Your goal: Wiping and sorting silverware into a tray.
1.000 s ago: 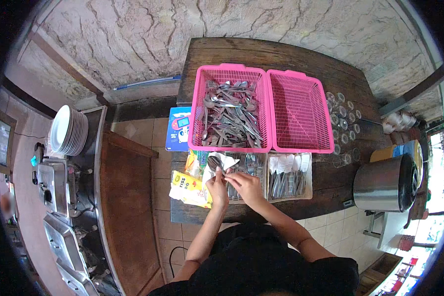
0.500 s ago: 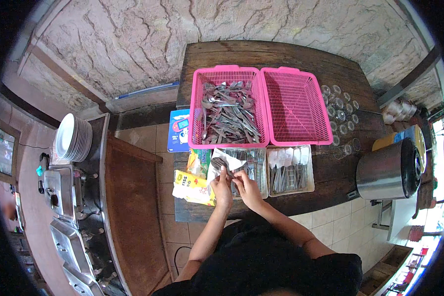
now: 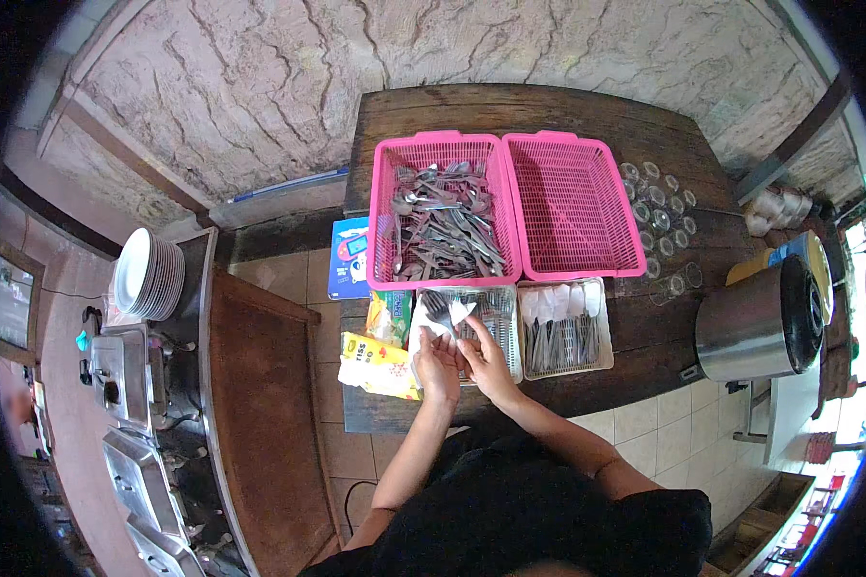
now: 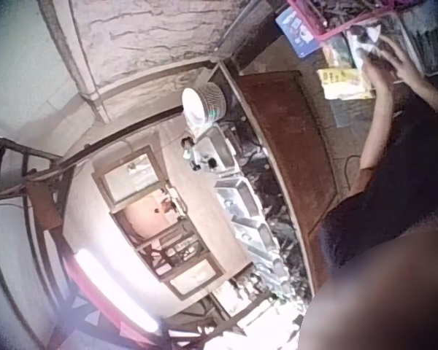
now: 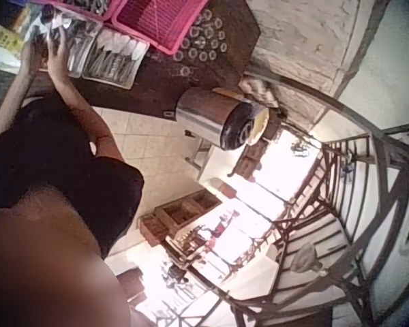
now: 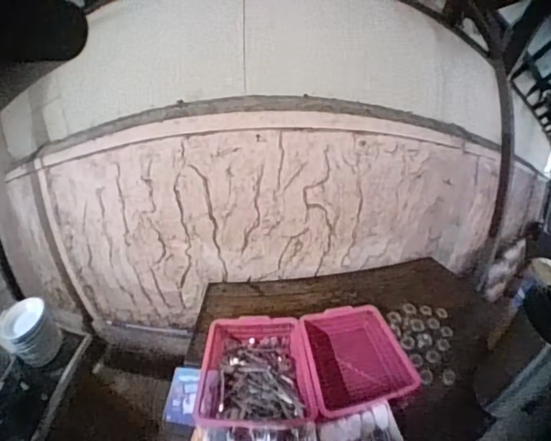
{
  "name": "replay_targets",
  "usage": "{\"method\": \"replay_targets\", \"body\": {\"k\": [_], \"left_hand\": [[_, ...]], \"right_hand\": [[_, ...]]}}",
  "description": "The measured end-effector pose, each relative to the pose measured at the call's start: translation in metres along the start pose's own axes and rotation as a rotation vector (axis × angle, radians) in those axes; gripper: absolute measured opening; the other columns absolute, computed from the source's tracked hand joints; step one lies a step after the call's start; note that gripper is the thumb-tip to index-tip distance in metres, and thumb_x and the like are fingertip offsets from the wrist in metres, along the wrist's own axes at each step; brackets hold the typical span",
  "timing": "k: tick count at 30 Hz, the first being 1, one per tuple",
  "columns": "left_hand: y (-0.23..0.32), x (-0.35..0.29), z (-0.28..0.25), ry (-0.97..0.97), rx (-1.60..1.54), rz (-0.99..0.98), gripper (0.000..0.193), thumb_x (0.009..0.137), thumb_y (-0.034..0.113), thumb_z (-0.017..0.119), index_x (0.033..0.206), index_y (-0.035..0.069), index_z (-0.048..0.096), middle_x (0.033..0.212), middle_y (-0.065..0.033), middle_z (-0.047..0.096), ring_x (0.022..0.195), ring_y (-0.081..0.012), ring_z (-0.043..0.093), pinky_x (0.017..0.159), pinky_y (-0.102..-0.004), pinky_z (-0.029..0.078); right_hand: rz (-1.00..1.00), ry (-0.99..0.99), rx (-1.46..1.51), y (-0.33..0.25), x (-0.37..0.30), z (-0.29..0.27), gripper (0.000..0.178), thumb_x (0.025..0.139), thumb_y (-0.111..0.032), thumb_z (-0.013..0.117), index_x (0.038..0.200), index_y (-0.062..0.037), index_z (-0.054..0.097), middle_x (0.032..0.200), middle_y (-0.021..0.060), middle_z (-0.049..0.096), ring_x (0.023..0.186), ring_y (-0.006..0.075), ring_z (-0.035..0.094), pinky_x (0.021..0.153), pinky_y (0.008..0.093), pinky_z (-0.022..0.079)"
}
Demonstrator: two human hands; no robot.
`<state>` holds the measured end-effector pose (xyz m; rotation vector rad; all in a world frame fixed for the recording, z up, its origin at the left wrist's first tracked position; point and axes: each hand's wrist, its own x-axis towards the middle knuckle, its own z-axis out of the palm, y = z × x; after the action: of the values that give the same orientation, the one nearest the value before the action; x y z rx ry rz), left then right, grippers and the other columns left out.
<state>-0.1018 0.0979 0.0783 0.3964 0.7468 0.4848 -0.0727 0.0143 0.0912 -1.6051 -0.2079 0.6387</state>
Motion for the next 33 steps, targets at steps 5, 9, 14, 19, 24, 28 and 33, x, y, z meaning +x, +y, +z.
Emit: {"method": "replay_targets", "body": {"k": [5, 9, 14, 19, 24, 28, 33], "left_hand": [[-0.001, 0.001, -0.006, -0.038, 0.058, -0.019, 0.03, 0.085, 0.037, 0.04, 0.079, 0.008, 0.048, 0.075, -0.0042, 0.058, 0.06, -0.0119, 0.053, 0.048, -0.0219, 0.04], [0.006, -0.01, 0.003, -0.079, 0.14, 0.04, 0.026, 0.083, 0.028, 0.047, 0.081, 0.003, 0.051, 0.073, -0.0042, 0.057, 0.058, -0.0106, 0.052, 0.047, -0.0218, 0.039], [0.006, -0.015, 0.021, -0.016, 0.332, 0.223, 0.019, 0.081, 0.021, 0.053, 0.082, 0.001, 0.053, 0.063, 0.0017, 0.052, 0.046, -0.0047, 0.042, 0.039, -0.0196, 0.029], [0.007, -0.007, 0.012, 0.088, 0.397, 0.191, 0.017, 0.078, 0.016, 0.057, 0.066, 0.004, 0.054, 0.057, 0.0033, 0.047, 0.045, -0.0036, 0.036, 0.04, -0.0199, 0.027], [-0.003, -0.013, 0.016, 0.069, 0.463, 0.216, 0.013, 0.078, 0.016, 0.057, 0.076, 0.004, 0.053, 0.062, 0.0026, 0.049, 0.048, -0.0047, 0.038, 0.042, -0.0199, 0.029], [-0.005, -0.006, 0.006, -0.035, 0.313, 0.198, 0.025, 0.079, 0.019, 0.056, 0.096, 0.002, 0.049, 0.082, -0.0024, 0.053, 0.067, -0.0091, 0.048, 0.06, -0.0216, 0.04], [0.011, 0.005, -0.02, -0.051, 0.032, 0.041, 0.034, 0.081, 0.023, 0.053, 0.108, 0.004, 0.045, 0.1, -0.0041, 0.051, 0.088, -0.012, 0.049, 0.078, -0.0234, 0.04]], "right_hand": [[-0.36, 0.105, -0.128, 0.006, 0.004, 0.007, 0.035, 0.084, -0.016, 0.046, 0.119, -0.0129, 0.04, 0.089, 0.0103, 0.058, 0.06, 0.0098, 0.053, 0.049, 0.0238, 0.041], [-0.296, -0.018, -0.194, -0.007, -0.002, 0.002, 0.034, 0.084, -0.009, 0.044, 0.119, -0.0117, 0.042, 0.109, 0.004, 0.053, 0.054, 0.0043, 0.045, 0.045, 0.0207, 0.037], [-0.227, -0.021, -0.283, 0.003, -0.003, 0.002, 0.035, 0.084, -0.009, 0.043, 0.119, -0.0136, 0.042, 0.101, 0.0044, 0.057, 0.051, 0.0046, 0.043, 0.045, 0.0203, 0.037], [-0.368, 0.066, -0.226, -0.003, -0.005, 0.005, 0.036, 0.086, -0.012, 0.042, 0.121, -0.0133, 0.037, 0.079, 0.0046, 0.059, 0.046, 0.0052, 0.041, 0.041, 0.0207, 0.036], [-0.246, 0.092, -0.107, 0.002, 0.008, 0.001, 0.026, 0.085, -0.017, 0.045, 0.109, -0.0084, 0.042, 0.057, 0.0036, 0.049, 0.045, 0.0084, 0.044, 0.04, 0.0225, 0.033], [-0.247, 0.071, -0.066, -0.006, 0.017, -0.006, 0.022, 0.083, -0.013, 0.047, 0.104, -0.0054, 0.046, 0.055, 0.0028, 0.049, 0.046, 0.0064, 0.044, 0.041, 0.0209, 0.033], [-0.541, 0.27, -0.433, -0.04, 0.02, -0.034, 0.02, 0.08, -0.006, 0.049, 0.1, -0.0043, 0.051, 0.054, 0.0051, 0.05, 0.049, 0.0089, 0.05, 0.045, 0.0234, 0.039]]}}
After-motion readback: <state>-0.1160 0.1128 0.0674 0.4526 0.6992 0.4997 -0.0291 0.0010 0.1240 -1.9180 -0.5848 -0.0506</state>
